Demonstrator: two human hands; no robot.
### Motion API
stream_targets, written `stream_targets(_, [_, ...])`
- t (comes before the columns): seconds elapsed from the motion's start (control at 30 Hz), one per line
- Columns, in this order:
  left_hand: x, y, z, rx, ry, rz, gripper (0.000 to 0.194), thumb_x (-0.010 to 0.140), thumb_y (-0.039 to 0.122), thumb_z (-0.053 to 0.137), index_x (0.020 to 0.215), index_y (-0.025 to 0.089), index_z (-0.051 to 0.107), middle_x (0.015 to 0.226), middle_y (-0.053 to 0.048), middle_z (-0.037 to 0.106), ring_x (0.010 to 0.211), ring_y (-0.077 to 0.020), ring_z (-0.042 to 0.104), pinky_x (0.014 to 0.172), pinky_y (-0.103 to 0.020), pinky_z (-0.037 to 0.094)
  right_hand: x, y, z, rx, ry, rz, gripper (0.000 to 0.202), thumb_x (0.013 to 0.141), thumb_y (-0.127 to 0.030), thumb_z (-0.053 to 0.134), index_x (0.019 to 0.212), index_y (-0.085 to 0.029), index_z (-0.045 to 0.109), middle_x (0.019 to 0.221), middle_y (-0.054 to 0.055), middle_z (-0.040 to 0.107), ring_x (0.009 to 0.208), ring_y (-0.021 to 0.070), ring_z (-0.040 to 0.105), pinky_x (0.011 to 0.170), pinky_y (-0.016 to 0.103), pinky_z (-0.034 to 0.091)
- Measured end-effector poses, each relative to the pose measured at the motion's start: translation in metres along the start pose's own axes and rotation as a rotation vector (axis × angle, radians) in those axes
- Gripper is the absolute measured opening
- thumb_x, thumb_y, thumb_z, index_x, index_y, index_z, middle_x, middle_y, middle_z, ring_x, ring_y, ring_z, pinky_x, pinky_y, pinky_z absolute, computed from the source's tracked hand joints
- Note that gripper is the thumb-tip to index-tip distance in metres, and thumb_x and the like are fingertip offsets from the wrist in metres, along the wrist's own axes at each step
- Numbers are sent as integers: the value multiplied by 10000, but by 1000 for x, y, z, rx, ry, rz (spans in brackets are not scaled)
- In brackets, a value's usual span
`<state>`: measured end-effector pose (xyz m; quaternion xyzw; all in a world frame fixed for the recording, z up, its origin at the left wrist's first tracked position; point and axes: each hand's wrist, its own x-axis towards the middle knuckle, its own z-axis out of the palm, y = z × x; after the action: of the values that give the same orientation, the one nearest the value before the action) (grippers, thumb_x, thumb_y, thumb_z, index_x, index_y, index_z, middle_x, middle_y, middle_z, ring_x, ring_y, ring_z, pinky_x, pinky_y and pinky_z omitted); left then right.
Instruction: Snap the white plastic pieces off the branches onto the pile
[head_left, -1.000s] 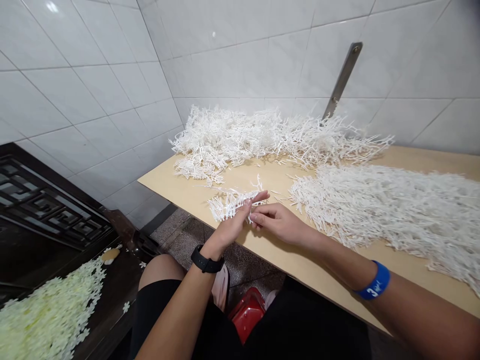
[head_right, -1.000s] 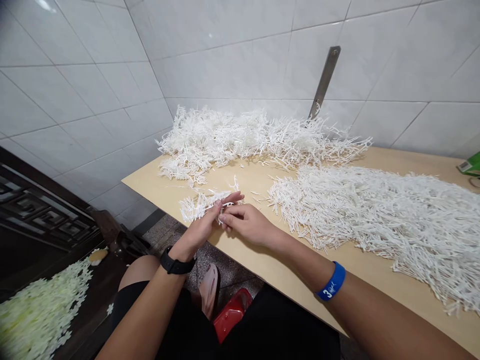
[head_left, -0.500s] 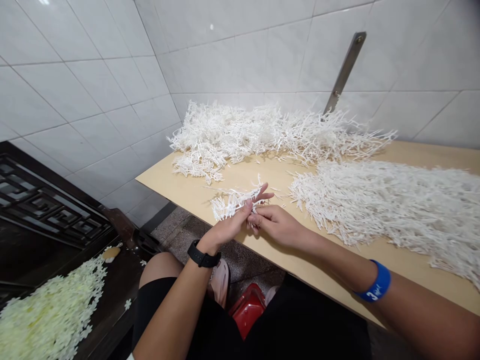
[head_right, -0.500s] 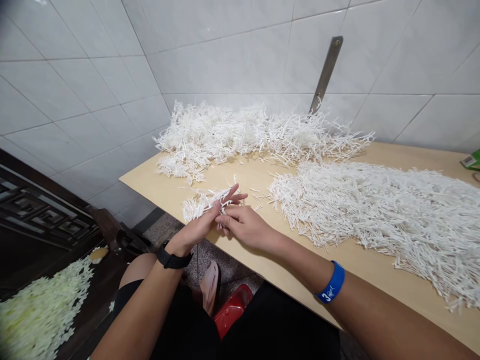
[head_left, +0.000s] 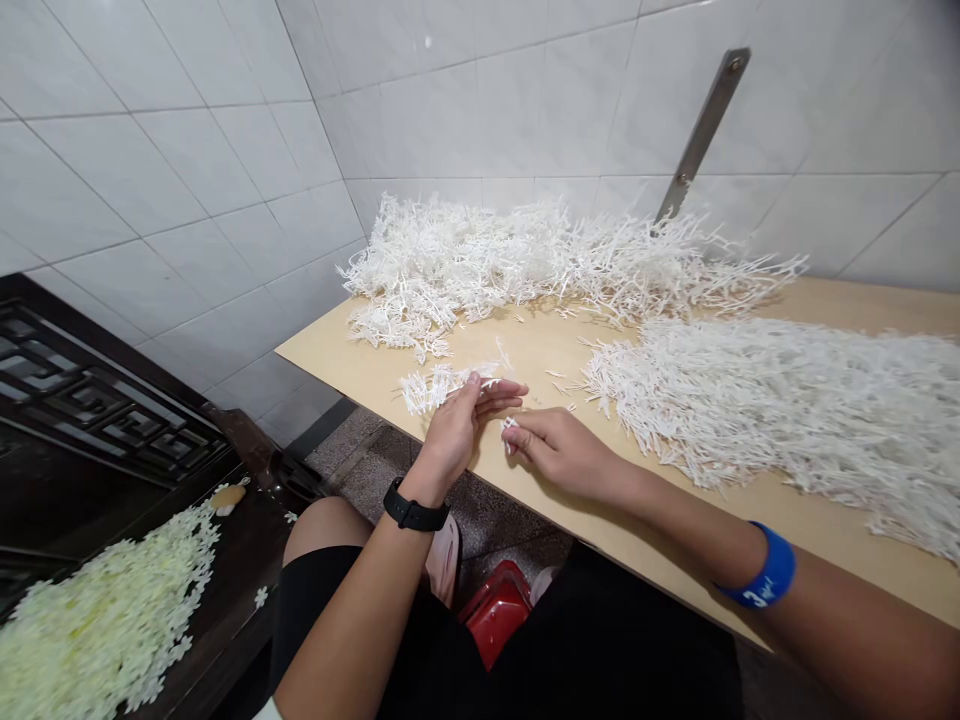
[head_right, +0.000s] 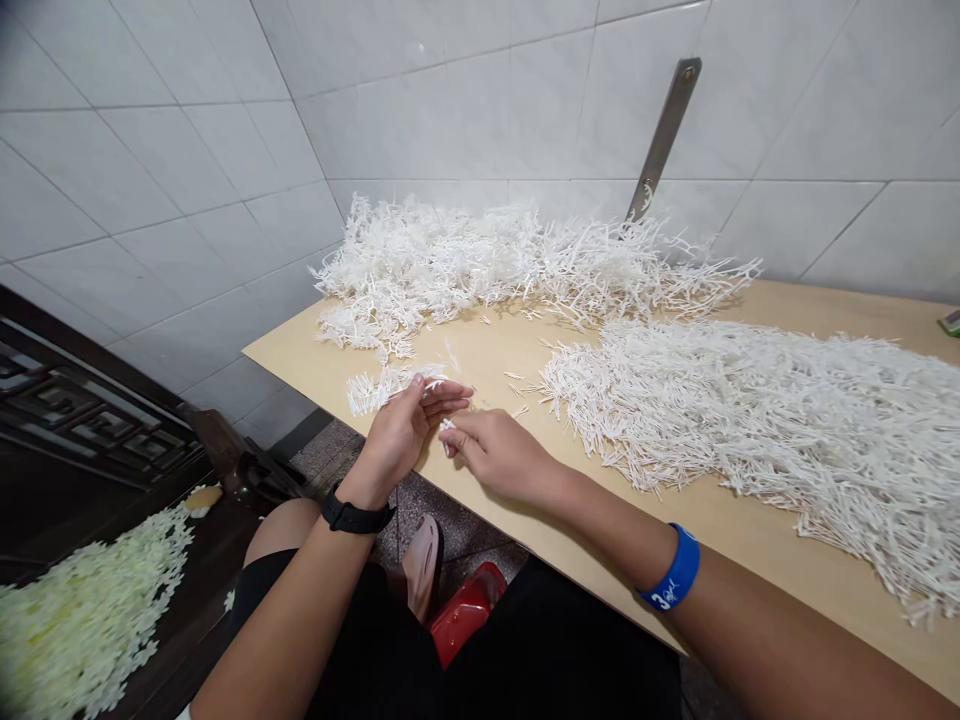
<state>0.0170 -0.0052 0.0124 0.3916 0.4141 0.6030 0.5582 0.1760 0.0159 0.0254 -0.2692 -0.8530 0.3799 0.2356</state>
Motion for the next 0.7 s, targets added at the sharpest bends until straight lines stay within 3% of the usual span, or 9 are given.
stream_targets(0.13, [2, -2, -1, -36, 79, 22, 439, 903, 539, 553, 917, 144, 743, 1048, -130, 756, 989, -237, 697, 988, -396, 484, 4, 20, -21, -485, 145, 11, 200, 914, -149, 475, 856, -164, 666, 824, 75, 669, 770, 205, 586, 688, 300, 393])
stream_targets(0.2, [2, -2, 0, -44, 113, 27, 412, 927, 494, 534, 936, 136, 739, 1067, -133, 752, 1005, -232, 695, 1001, -395, 479, 5, 32, -33, -677, 155, -34, 288, 841, -53, 489, 1027, -149, 687, 961, 111, 679, 889, 244, 585, 758, 332, 404])
stream_targets(0.33, [2, 1, 2, -91, 211, 41, 391, 971, 418, 462, 976, 124, 720, 1113, -138, 739, 1086, -223, 676, 1060, -382, 442, 6, 47, -47, -733, 202, -63, 454, 763, 11, 492, 1146, -141, 680, 1113, 133, 660, 1033, 291, 562, 888, 411, 418])
stream_targets(0.43, [3, 1, 2, -132, 247, 62, 394, 985, 418, 426, 1099, 147, 688, 1207, -133, 706, 1177, -215, 639, 1106, -371, 403, 5, 41, -39, -490, 368, -15, 371, 798, -14, 458, 1054, -145, 693, 1111, 133, 660, 1064, 284, 573, 943, 440, 442])
stream_targets(0.5, [3, 0, 0, -143, 257, 97, 407, 992, 435, 409, 1196, 179, 652, 1290, -121, 665, 1249, -206, 592, 1126, -358, 386, 5, 26, -25, -131, 442, 97, 296, 853, -73, 436, 998, -160, 678, 1051, 125, 675, 960, 255, 626, 886, 435, 503])
stream_targets(0.53, [3, -1, -1, -142, 261, 116, 413, 996, 444, 401, 1232, 200, 635, 1334, -108, 639, 1283, -199, 564, 1136, -348, 376, 5, 18, -17, 99, 416, 187, 265, 879, -111, 432, 990, -168, 665, 1015, 117, 684, 858, 230, 649, 811, 419, 541])
stream_targets(0.6, [3, -4, -3, -131, 268, 145, 417, 1000, 463, 387, 1282, 251, 607, 1402, -73, 590, 1336, -184, 512, 1153, -333, 354, 5, 2, -1, 608, 153, 379, 237, 897, -178, 462, 1068, -162, 625, 1033, 130, 693, 748, 213, 676, 688, 406, 587])
stream_targets(0.63, [3, -4, -4, -122, 276, 153, 416, 1002, 470, 380, 1296, 272, 599, 1423, -57, 573, 1351, -178, 495, 1160, -328, 343, 7, -2, 3, 787, 45, 445, 249, 879, -175, 513, 1108, -156, 609, 1124, 145, 678, 815, 209, 695, 745, 399, 602])
stream_targets(0.7, [3, -5, -5, -106, 301, 151, 414, 1006, 465, 369, 1304, 289, 595, 1441, -43, 556, 1359, -174, 486, 1170, -326, 327, 10, -2, 3, 981, 59, 511, 334, 854, -169, 587, 1187, -162, 578, 1318, 152, 596, 978, 197, 694, 928, 379, 577])
